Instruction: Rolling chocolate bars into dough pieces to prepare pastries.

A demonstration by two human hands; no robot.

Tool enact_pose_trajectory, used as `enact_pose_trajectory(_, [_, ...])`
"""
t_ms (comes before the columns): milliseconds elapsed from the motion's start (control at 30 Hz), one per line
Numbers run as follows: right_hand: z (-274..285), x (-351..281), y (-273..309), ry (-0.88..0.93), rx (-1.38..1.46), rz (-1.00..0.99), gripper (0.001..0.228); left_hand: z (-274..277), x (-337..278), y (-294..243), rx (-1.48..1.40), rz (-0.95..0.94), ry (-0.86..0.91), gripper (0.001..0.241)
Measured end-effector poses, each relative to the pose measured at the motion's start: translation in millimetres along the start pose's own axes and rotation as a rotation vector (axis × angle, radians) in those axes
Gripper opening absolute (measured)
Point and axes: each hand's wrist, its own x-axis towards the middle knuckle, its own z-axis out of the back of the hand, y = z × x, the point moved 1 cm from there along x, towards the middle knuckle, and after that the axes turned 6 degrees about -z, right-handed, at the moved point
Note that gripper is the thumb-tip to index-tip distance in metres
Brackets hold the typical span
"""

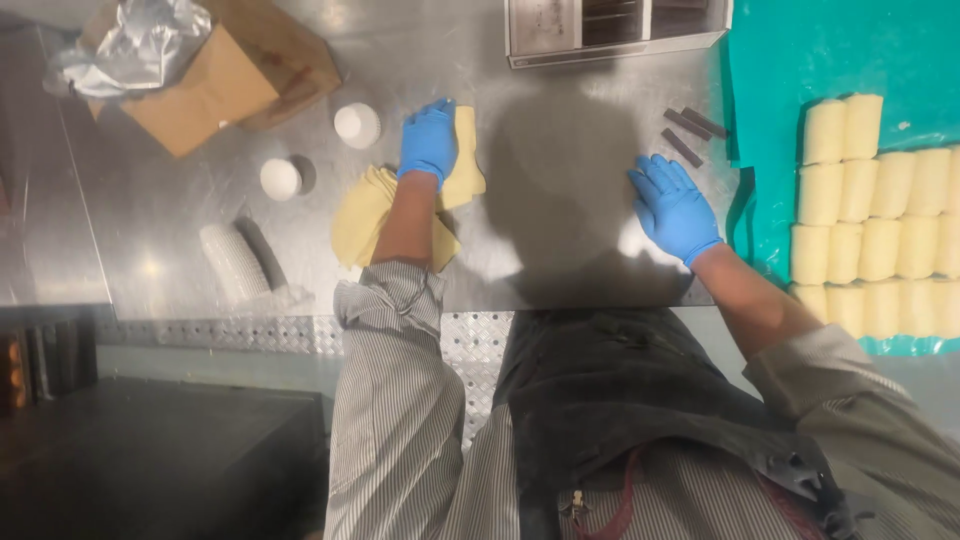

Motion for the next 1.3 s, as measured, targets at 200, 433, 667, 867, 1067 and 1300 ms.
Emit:
enact_pose_trajectory(200, [-17.3,-7.7,-12.6,-0.039,-0.086,-0.016,0.043,21.5,8.2,-4.1,-0.03,0.014,-0.123,0.038])
enact_pose_trajectory(433, [-18.9,-7.9,-13.9,-0.074,-0.107,-0.016,0.041,16.7,-4.2,3.5,-0.287,0.041,-0.074,0.043])
enact_pose_trajectory(667, [-59.9,-22.9,-48.5,-0.112,-0.169,-0.014,0.039,50.5,-36.9,-13.3,-0.461,-0.086,0.118,0.014])
enact_pose_trajectory(867, [-41.0,-33.5,-12.2,-0.11,0.134,-0.215,0.037,144.7,-121.4,-64.3,-0.279,-0.131,0.426,0.024])
enact_pose_trajectory(1067, [30.3,-21.1,59.7,0.092,0.548,-0.49,0.021,194.1,-121.7,-110.9,-0.305,-0.143,0.181,0.036])
enact_pose_trajectory(1300, [15.5,-35.9,-13.8,0.0,0.226,-0.494,0.022,77.8,-109.8,-197.0,-0.384,-0.486,-0.222,0.04])
